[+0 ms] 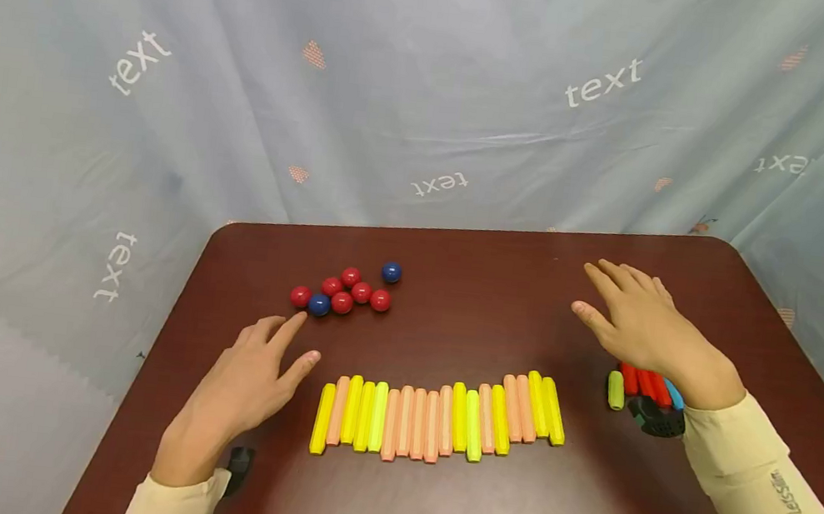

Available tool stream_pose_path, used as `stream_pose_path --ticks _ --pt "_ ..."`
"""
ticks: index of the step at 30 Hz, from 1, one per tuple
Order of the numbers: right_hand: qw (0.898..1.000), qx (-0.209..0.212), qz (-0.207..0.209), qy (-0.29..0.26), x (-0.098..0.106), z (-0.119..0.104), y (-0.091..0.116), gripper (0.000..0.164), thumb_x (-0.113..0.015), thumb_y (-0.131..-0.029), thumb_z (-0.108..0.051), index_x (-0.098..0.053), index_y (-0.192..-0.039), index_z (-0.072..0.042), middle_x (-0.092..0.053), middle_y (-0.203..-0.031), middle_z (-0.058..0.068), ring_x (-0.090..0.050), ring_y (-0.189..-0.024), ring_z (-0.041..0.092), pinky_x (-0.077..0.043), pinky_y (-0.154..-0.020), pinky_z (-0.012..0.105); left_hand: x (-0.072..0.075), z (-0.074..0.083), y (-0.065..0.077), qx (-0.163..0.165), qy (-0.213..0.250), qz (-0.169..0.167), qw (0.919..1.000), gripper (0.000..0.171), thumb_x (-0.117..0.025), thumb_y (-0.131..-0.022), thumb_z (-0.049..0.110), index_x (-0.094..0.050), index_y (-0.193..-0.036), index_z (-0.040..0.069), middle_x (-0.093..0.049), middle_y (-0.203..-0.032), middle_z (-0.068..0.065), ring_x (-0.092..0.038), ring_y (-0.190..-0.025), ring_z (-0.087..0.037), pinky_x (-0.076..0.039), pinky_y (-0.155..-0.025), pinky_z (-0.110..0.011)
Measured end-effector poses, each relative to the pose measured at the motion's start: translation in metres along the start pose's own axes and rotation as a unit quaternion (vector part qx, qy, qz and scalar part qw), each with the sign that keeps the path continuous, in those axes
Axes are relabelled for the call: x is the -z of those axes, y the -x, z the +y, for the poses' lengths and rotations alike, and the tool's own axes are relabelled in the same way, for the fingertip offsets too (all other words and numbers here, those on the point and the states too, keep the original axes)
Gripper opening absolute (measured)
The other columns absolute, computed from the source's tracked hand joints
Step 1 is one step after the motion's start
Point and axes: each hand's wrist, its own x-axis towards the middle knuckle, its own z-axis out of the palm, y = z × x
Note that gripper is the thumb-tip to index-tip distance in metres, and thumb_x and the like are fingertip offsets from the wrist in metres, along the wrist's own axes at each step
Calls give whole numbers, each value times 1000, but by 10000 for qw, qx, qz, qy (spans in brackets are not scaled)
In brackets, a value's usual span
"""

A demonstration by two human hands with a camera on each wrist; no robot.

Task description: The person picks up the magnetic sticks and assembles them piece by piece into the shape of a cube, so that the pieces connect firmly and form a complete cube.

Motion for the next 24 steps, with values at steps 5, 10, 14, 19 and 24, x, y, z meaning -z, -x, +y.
stream_pose_path --ticks 5,10,14,19,24 --pt "9997 234 -60 13 10 -16 -18 78 -43 -105 -55 -24 -162 -5 -21 -166 27 -17 -150 53 -11 -117 75 -6 -1 8 101 17 -292 9995 71 -60 -100 45 -36 -158 11 -47 -145 -25 -49 -129 -44 -49 -102 -62" --pt "9985 508 -165 80 16 -36 -38 74 -42 -106 -53 -24 -162 -7 -21 -166 25 -18 -151 51 -11 -118 74 -10 0 15 273 -13 -510 9983 71 -62 -99 44 -37 -157 11 -51 -141 -25 -53 -125 -42 -50 -101 -59" --pt "9968 726 -235 230 20 -51 -54 72 -43 -107 -49 -25 -162 -7 -24 -166 23 -20 -152 50 -13 -118 73 -14 5 22 419 -44 -619 9972 70 -62 -99 44 -38 -157 13 -53 -141 -24 -54 -126 -42 -50 -102 -59" --pt "9938 940 -433 399 23 -69 -77 70 -45 -107 -47 -26 -162 -7 -26 -165 24 -23 -151 50 -17 -118 73 -19 12 28 518 -115 -680 9963 70 -64 -98 44 -40 -157 14 -56 -140 -23 -56 -127 -41 -50 -103 -58" --pt "9897 1095 -737 550 19 -87 -105 70 -47 -107 -46 -26 -162 -9 -28 -165 24 -22 -151 51 -18 -120 70 -27 20 33 575 -187 -698 9957 69 -65 -97 45 -43 -155 14 -58 -140 -21 -58 -127 -39 -51 -103 -55"
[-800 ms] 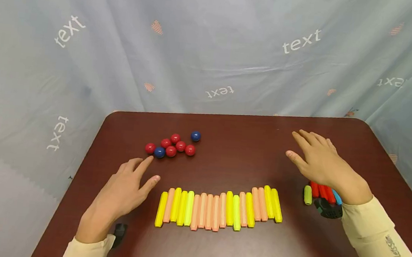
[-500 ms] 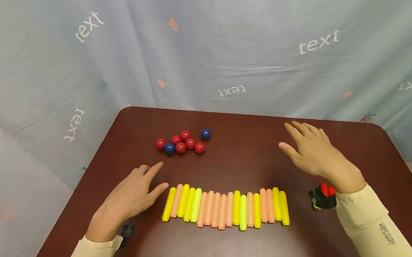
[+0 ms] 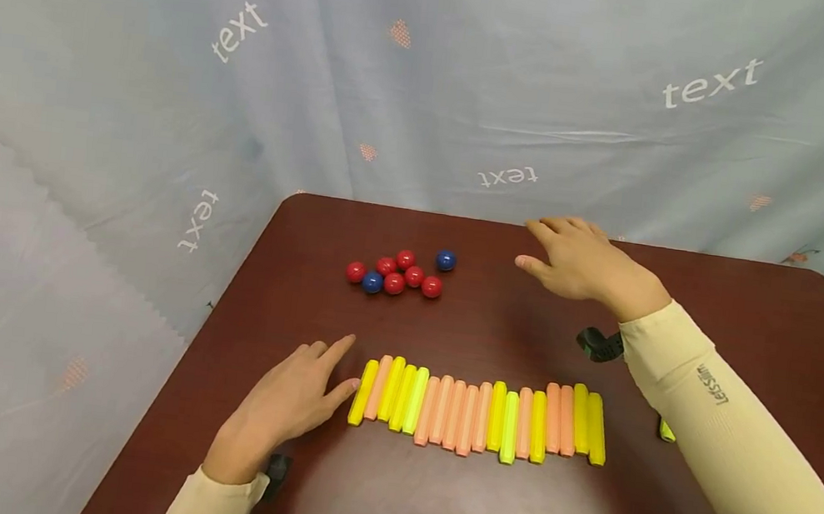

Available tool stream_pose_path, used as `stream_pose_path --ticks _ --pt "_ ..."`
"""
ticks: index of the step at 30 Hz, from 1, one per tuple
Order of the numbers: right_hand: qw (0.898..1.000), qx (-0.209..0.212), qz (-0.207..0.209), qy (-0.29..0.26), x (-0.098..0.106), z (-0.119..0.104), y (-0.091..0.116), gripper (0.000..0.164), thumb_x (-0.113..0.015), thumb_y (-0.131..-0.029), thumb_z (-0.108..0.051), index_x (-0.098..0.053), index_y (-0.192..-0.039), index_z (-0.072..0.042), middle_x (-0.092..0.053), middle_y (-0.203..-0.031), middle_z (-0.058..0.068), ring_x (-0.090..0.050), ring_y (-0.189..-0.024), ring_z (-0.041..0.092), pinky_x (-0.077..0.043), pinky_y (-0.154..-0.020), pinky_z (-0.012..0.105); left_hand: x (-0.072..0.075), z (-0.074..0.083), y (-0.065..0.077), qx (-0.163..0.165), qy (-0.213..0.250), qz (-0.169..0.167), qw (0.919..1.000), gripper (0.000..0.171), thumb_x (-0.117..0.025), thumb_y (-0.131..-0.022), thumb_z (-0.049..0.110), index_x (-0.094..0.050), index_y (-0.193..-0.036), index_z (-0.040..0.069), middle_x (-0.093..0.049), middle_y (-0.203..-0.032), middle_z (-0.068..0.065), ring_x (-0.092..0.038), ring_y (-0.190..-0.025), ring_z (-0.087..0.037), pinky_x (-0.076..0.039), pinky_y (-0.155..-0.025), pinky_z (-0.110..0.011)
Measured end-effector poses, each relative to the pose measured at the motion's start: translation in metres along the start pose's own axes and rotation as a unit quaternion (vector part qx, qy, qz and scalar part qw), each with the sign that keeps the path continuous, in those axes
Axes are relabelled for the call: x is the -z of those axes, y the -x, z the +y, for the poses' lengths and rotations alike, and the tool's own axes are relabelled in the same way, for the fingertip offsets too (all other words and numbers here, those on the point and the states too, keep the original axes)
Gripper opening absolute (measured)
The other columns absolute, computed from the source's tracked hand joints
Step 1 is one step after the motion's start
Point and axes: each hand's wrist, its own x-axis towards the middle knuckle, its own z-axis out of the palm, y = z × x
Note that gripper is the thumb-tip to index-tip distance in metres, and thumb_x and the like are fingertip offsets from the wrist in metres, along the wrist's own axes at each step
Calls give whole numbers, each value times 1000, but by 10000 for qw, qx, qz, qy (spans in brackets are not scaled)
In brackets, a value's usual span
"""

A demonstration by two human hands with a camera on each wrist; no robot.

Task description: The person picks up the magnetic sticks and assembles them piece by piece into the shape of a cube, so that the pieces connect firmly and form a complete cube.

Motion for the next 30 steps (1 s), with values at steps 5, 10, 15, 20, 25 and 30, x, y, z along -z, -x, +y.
stream_pose_path --ticks 5,10,15,20,25,30 --pt "9993 258 -220 159 -6 -18 -34 69 -51 -105 -45 -31 -160 -9 -33 -163 24 -27 -151 49 -22 -121 66 -7 2 5 52 -30 36 10000 68 -67 -97 44 -45 -154 15 -59 -140 -19 -59 -126 -36 -52 -103 -53" --pt "9971 595 -296 373 -17 -31 -64 66 -59 -102 -40 -39 -157 -8 -41 -158 24 -35 -147 49 -30 -117 66 -12 4 5 54 -21 64 10000 67 -67 -96 45 -46 -153 16 -61 -140 -16 -59 -126 -34 -53 -103 -52" --pt "9941 865 -314 583 -31 -44 -88 61 -66 -99 -33 -48 -152 -8 -49 -153 24 -42 -142 49 -37 -114 64 -16 3 6 109 3 101 9999 67 -67 -96 46 -47 -152 16 -61 -140 -14 -60 -126 -32 -53 -103 -50" --pt "9922 980 -346 681 -43 -53 -103 58 -68 -97 -29 -51 -150 -10 -53 -149 21 -47 -138 46 -39 -112 65 -21 2 6 112 49 177 9998 65 -67 -96 45 -48 -152 17 -62 -138 -14 -61 -125 -32 -53 -103 -50" --pt "9902 1105 -234 818 -47 -58 -111 55 -70 -96 -25 -54 -147 -10 -58 -144 19 -51 -134 44 -42 -109 64 -22 2 5 49 24 286 9996 63 -68 -95 43 -50 -150 16 -64 -136 -14 -62 -123 -31 -54 -101 -49" --pt "9896 1178 -143 818 -52 -60 -119 53 -72 -95 -24 -57 -144 -8 -61 -140 18 -53 -132 42 -41 -110 63 -21 2 2 48 -21 298 9995 63 -68 -96 43 -50 -149 15 -65 -135 -13 -63 -121 -30 -55 -100 -48"
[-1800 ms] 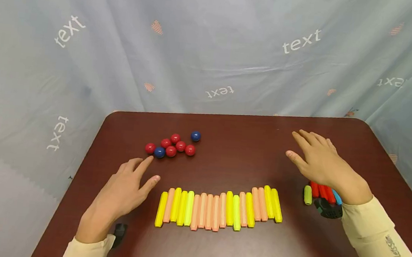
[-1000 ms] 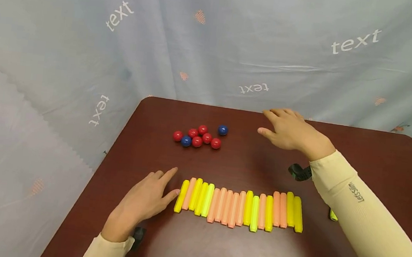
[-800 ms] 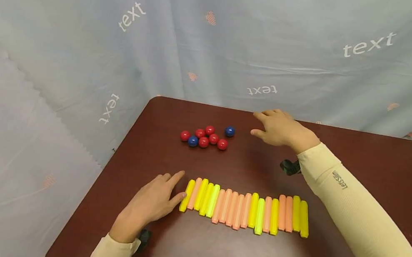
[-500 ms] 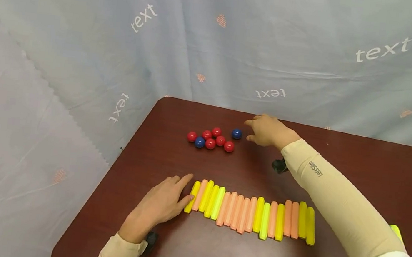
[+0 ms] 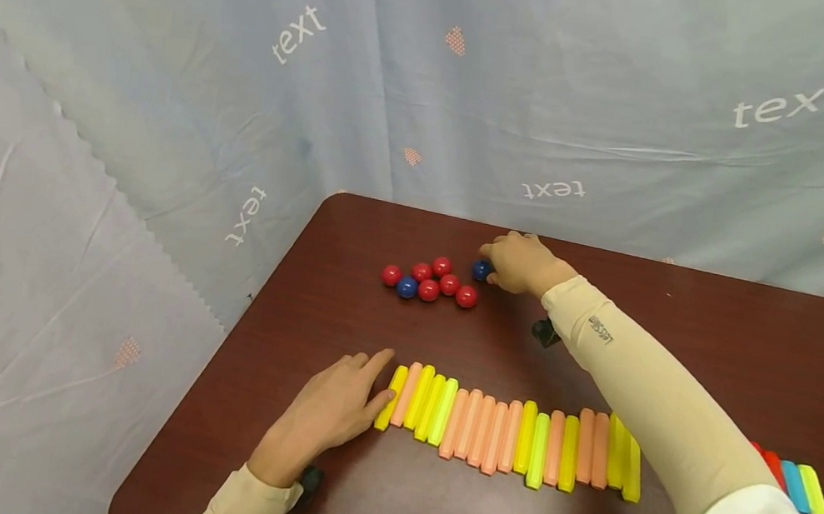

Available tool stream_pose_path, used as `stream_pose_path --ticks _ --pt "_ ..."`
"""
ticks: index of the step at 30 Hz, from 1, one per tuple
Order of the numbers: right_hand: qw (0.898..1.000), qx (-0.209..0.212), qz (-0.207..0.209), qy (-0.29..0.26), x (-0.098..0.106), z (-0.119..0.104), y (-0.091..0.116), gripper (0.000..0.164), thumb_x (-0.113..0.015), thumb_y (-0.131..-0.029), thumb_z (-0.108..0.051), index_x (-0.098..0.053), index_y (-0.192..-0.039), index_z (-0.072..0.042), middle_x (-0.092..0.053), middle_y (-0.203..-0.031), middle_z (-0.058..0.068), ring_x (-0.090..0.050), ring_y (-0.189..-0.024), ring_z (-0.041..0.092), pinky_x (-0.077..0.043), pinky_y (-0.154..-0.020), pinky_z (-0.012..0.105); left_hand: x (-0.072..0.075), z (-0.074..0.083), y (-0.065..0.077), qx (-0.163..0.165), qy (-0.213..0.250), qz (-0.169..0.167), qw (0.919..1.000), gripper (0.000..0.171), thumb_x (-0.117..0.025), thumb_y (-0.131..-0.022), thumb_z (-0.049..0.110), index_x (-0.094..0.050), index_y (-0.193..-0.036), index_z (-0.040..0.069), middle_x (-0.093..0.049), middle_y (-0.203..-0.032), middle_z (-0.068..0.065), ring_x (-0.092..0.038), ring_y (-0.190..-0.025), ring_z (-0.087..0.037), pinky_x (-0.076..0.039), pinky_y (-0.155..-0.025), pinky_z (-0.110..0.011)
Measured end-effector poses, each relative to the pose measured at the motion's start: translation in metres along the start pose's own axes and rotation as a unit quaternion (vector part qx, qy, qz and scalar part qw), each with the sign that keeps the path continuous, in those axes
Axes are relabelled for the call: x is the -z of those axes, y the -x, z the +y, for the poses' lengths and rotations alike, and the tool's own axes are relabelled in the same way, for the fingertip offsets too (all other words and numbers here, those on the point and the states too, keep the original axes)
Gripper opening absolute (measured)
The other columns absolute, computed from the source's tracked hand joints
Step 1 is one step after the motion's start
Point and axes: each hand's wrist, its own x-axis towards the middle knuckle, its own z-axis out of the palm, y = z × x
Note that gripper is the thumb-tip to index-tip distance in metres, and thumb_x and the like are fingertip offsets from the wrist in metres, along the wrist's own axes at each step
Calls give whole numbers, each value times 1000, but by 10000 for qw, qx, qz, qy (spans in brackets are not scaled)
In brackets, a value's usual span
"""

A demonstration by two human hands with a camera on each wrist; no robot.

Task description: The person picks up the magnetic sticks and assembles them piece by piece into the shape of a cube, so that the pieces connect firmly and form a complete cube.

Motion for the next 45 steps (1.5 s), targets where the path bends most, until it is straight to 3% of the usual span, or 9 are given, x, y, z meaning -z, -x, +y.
stream_pose_path --ticks 14,32,38,45 --pt "9999 139 55 73 -7 -4 -10 43 -73 -94 -22 -65 -135 -10 -69 -127 14 -61 -122 38 -40 -110 64 -2 7 -5 -50 -139 97 9998 61 -71 -93 43 -55 -142 11 -69 -126 -13 -66 -114 -29 -57 -96 -46" --pt "9999 118 27 45 -13 -5 -6 43 -75 -93 -18 -66 -134 -11 -69 -130 13 -59 -125 35 -37 -113 65 -6 15 -10 75 -60 333 9994 58 -75 -89 27 -54 -139 7 -71 -108 -13 -67 -92 -26 -59 -84 -43" --pt "9998 127 64 145 -16 -1 -2 44 -76 -92 -20 -66 -134 -11 -69 -129 12 -61 -123 33 -41 -111 63 -6 17 -12 124 86 554 9984 47 -73 -87 19 -54 -127 2 -66 -87 -9 -59 -70 -21 -57 -71 -38" --pt "9998 77 167 110 -4 6 6 42 -75 -93 -23 -66 -133 -11 -70 -123 11 -63 -119 32 -43 -109 60 3 23 -23 79 5 769 9970 35 -75 -87 20 -57 -109 1 -61 -80 -8 -54 -65 -21 -55 -66 -36"
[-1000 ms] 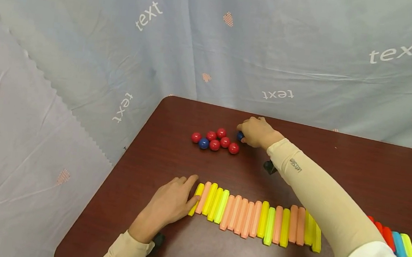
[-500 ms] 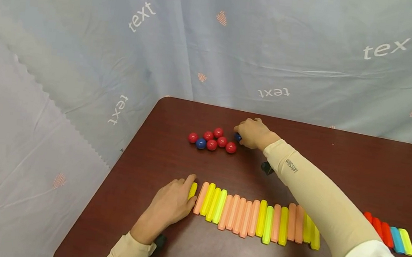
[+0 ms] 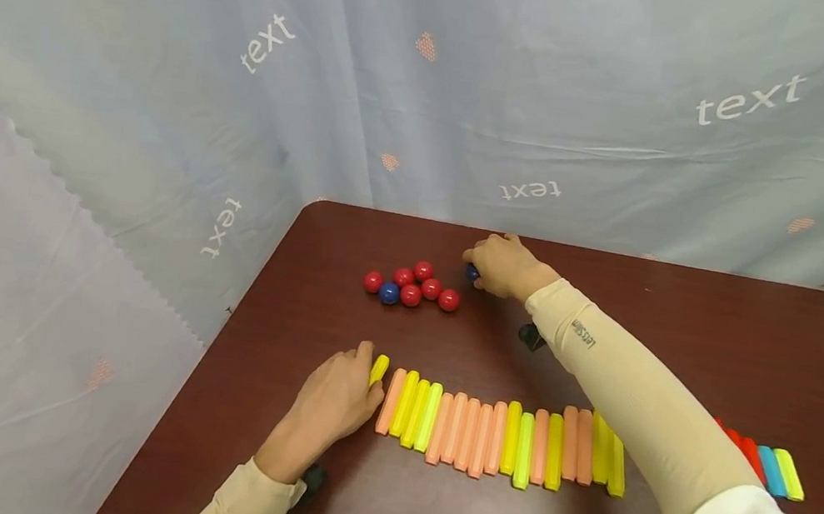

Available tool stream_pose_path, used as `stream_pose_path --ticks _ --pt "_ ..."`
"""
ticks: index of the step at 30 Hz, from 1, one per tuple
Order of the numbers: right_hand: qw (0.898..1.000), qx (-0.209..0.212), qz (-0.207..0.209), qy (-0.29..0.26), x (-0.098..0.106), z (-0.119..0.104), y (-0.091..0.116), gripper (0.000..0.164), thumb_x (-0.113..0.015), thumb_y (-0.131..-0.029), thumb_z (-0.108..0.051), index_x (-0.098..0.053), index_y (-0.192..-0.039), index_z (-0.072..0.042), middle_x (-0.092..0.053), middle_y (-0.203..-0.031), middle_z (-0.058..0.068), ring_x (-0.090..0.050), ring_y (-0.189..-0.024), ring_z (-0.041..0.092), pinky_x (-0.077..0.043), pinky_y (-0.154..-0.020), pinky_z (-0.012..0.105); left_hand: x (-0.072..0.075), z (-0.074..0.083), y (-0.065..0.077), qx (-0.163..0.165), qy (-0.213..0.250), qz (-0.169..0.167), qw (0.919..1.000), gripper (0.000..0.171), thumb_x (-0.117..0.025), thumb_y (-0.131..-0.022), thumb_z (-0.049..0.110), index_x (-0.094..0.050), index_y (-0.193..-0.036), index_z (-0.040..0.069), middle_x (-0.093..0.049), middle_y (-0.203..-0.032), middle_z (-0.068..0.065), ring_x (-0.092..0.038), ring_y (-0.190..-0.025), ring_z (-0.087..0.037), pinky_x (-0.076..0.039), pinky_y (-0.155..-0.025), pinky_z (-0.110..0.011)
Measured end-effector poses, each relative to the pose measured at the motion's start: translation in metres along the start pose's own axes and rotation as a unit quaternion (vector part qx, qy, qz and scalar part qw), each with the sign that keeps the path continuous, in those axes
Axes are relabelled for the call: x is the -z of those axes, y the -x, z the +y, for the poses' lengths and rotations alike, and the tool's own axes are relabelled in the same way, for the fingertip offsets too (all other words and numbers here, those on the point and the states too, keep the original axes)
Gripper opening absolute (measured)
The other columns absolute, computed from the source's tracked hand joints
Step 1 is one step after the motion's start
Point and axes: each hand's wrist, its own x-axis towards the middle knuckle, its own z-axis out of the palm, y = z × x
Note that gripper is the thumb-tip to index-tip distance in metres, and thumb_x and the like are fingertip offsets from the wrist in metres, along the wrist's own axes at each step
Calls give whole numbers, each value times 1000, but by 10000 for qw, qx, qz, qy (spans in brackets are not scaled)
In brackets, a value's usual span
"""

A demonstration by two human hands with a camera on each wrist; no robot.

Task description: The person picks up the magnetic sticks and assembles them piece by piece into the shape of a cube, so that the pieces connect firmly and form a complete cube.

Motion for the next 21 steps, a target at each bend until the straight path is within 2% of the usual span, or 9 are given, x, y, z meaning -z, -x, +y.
stream_pose_path --ticks 8,15,21 --pt "9998 -91 119 -146 15 10 19 42 -74 -94 -23 -64 -134 -12 -69 -126 11 -61 -122 36 -42 -110 61 15 19 -33 -144 136 -227 9995 35 -71 -90 24 -62 -112 -1 -63 -87 -8 -56 -69 -22 -56 -71 -38" --pt "9993 -101 351 -52 30 12 39 43 -73 -95 -27 -64 -136 -15 -68 -131 10 -60 -125 35 -40 -113 59 25 38 -56 -454 150 -195 9987 27 -68 -91 24 -63 -105 0 -57 -79 -7 -53 -64 -21 -50 -62 -34" --pt "9993 -24 383 -17 39 6 51 44 -73 -95 -29 -63 -137 -17 -67 -133 9 -56 -129 34 -37 -116 59 25 55 -70 -700 239 -173 9971 27 -67 -90 25 -62 -102 1 -54 -71 -6 -51 -56 -19 -47 -53 -30"
